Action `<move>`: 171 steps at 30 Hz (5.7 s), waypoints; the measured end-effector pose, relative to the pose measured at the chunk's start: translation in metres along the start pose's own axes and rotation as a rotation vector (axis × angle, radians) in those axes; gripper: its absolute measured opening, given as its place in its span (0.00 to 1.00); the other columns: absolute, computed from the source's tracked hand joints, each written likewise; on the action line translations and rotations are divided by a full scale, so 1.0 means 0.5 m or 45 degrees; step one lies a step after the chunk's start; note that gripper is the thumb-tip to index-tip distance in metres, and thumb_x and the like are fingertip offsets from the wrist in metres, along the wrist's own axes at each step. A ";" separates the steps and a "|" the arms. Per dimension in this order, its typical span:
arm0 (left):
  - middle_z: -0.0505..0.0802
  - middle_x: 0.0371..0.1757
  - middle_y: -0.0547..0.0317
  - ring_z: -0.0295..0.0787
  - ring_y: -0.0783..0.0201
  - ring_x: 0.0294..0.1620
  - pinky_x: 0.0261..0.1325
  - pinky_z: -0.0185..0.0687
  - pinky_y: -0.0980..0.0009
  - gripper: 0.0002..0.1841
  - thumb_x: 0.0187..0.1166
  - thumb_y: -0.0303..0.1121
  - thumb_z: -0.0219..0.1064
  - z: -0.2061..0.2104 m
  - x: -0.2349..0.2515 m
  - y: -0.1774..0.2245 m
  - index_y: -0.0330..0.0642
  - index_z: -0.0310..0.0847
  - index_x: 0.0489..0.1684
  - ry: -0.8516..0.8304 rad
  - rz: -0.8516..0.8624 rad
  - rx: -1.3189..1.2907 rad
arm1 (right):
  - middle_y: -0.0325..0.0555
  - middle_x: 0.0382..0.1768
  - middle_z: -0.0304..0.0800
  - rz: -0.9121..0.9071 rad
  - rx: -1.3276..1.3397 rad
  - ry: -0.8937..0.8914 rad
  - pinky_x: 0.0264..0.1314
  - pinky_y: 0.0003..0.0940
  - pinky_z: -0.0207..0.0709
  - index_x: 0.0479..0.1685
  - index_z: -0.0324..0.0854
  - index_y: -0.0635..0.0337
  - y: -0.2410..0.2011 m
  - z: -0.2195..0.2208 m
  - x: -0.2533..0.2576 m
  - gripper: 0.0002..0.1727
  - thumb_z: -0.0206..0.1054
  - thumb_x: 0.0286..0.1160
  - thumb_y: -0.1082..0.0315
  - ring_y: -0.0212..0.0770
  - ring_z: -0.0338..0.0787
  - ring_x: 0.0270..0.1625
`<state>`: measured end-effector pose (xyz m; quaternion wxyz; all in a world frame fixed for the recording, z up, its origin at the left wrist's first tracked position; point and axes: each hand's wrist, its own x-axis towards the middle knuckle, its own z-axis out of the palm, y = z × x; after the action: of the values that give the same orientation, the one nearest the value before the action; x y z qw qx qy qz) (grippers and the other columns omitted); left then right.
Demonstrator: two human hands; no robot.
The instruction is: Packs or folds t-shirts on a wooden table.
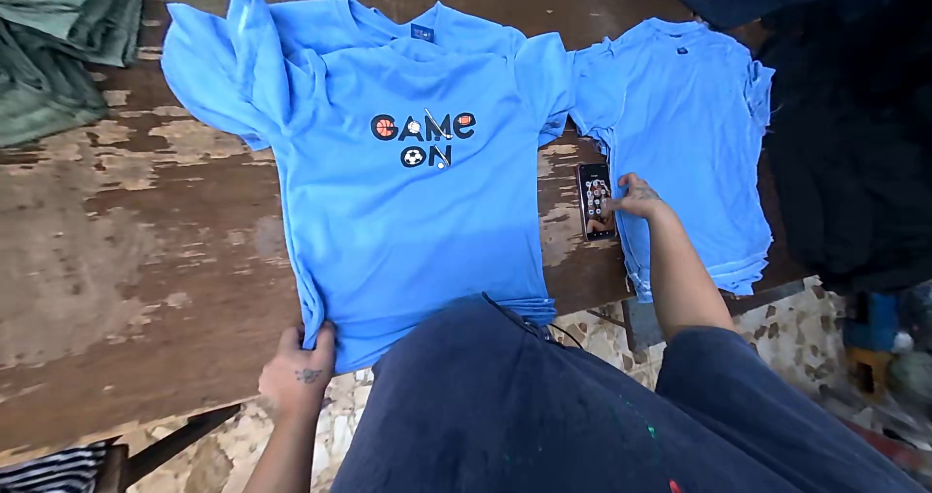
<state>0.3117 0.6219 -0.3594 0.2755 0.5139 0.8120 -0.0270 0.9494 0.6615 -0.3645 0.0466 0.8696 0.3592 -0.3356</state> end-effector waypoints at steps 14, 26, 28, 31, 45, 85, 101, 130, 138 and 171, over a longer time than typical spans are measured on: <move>0.91 0.47 0.26 0.87 0.23 0.54 0.52 0.71 0.24 0.26 0.82 0.49 0.61 -0.012 -0.010 0.013 0.32 0.84 0.59 0.002 0.000 -0.042 | 0.75 0.66 0.79 0.127 -0.077 -0.156 0.64 0.73 0.73 0.78 0.65 0.63 -0.040 -0.023 0.028 0.47 0.88 0.56 0.61 0.72 0.81 0.68; 0.92 0.47 0.27 0.88 0.24 0.53 0.50 0.72 0.24 0.25 0.82 0.49 0.61 -0.009 -0.006 0.008 0.33 0.84 0.58 0.006 -0.007 -0.034 | 0.69 0.57 0.81 0.223 0.091 -0.097 0.49 0.62 0.76 0.70 0.73 0.63 -0.024 -0.024 0.070 0.34 0.66 0.81 0.41 0.62 0.83 0.47; 0.91 0.47 0.26 0.88 0.24 0.53 0.50 0.72 0.24 0.25 0.82 0.50 0.60 -0.009 -0.006 0.005 0.33 0.84 0.58 0.007 0.002 -0.028 | 0.66 0.54 0.80 0.252 0.152 -0.125 0.47 0.58 0.76 0.70 0.73 0.59 -0.020 -0.030 0.070 0.34 0.63 0.82 0.38 0.58 0.81 0.45; 0.92 0.48 0.27 0.88 0.24 0.55 0.53 0.73 0.25 0.26 0.83 0.51 0.60 -0.012 -0.009 0.001 0.34 0.84 0.59 -0.016 -0.002 -0.027 | 0.59 0.49 0.79 0.220 0.278 -0.113 0.43 0.49 0.73 0.70 0.73 0.56 -0.010 -0.030 0.043 0.32 0.60 0.84 0.39 0.50 0.77 0.40; 0.91 0.58 0.31 0.86 0.29 0.63 0.61 0.74 0.27 0.28 0.85 0.54 0.60 -0.036 -0.023 -0.020 0.40 0.80 0.71 -0.112 0.078 -0.116 | 0.69 0.65 0.85 -0.315 0.373 0.311 0.75 0.58 0.74 0.80 0.70 0.66 -0.114 0.069 -0.290 0.29 0.61 0.89 0.56 0.62 0.86 0.67; 0.94 0.50 0.61 0.90 0.76 0.54 0.67 0.85 0.72 0.23 0.66 0.24 0.74 -0.055 -0.088 0.250 0.26 0.77 0.60 -0.901 1.094 -1.064 | 0.54 0.49 0.87 -1.385 0.959 -0.317 0.57 0.33 0.82 0.88 0.59 0.66 -0.410 0.242 -0.538 0.29 0.52 0.89 0.67 0.36 0.88 0.47; 0.92 0.54 0.60 0.87 0.79 0.58 0.71 0.81 0.75 0.25 0.69 0.27 0.75 -0.081 -0.031 0.289 0.25 0.76 0.64 -1.070 1.111 -0.711 | 0.56 0.45 0.86 -1.217 1.024 -0.347 0.54 0.37 0.82 0.90 0.58 0.61 -0.415 0.251 -0.500 0.33 0.55 0.83 0.73 0.41 0.87 0.43; 0.92 0.55 0.30 0.88 0.32 0.63 0.64 0.76 0.33 0.33 0.80 0.57 0.63 -0.112 -0.102 0.361 0.27 0.86 0.54 -0.637 1.156 0.402 | 0.52 0.38 0.83 -1.113 0.870 -0.398 0.52 0.42 0.79 0.92 0.57 0.57 -0.392 0.198 -0.481 0.37 0.61 0.83 0.60 0.42 0.82 0.40; 0.91 0.57 0.29 0.87 0.32 0.63 0.62 0.77 0.33 0.32 0.84 0.55 0.61 -0.136 -0.140 0.381 0.27 0.84 0.59 -0.605 1.054 0.563 | 0.57 0.46 0.87 -1.113 0.887 -0.442 0.61 0.42 0.79 0.92 0.54 0.60 -0.389 0.192 -0.491 0.35 0.56 0.87 0.59 0.44 0.86 0.48; 0.94 0.53 0.39 0.92 0.46 0.58 0.66 0.85 0.48 0.17 0.84 0.34 0.61 0.082 -0.323 0.520 0.29 0.88 0.56 -0.241 1.614 -0.297 | 0.66 0.62 0.87 -0.664 0.546 -0.264 0.72 0.54 0.77 0.85 0.69 0.63 0.156 0.190 -0.451 0.30 0.60 0.88 0.57 0.59 0.89 0.62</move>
<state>0.6015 0.5985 -0.2554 0.3624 0.8554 0.3212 0.1839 0.8318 0.4397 -0.3109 -0.1881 0.6998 0.4839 -0.4906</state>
